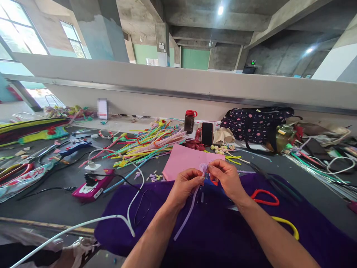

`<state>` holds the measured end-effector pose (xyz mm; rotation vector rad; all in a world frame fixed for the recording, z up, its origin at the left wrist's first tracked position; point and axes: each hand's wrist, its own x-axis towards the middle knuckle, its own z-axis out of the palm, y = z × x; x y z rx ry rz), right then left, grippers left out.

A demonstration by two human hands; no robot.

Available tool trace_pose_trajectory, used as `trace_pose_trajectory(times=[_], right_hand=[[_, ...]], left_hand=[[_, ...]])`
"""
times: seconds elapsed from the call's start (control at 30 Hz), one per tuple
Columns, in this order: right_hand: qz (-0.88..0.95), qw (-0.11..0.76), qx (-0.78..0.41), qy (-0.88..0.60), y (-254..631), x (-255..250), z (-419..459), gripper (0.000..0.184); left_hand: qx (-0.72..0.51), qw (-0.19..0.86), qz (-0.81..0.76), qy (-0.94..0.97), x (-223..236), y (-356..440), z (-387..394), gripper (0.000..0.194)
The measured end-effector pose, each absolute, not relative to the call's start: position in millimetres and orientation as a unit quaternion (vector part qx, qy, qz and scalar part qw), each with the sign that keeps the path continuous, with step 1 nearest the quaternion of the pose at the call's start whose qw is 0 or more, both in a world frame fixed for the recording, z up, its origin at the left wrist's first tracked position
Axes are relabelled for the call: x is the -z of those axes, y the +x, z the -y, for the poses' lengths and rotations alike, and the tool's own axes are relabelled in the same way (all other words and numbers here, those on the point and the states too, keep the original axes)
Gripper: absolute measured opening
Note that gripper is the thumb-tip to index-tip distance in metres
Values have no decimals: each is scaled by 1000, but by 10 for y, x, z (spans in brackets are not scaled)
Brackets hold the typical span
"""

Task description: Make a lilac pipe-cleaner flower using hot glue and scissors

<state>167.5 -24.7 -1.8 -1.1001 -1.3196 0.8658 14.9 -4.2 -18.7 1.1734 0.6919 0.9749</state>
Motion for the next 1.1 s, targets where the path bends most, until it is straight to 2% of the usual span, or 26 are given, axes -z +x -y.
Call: trace_pose_trajectory(times=[0.4, 0.63, 0.87, 1.1], right_hand=[[564, 567, -366, -475, 1668, 13, 249, 14], [534, 597, -399, -446, 1709, 70, 206, 26], [585, 522, -415, -462, 1602, 93, 231, 23], [578, 500, -427, -484, 1589, 199, 183, 22]], left_hand=[[-427, 672, -311, 520, 164, 159, 47, 15], [-407, 734, -313, 445, 195, 131, -10, 20], [-413, 771, -275, 399, 251, 106, -64, 18], [-465, 706, -309, 435, 250, 138, -35, 33]])
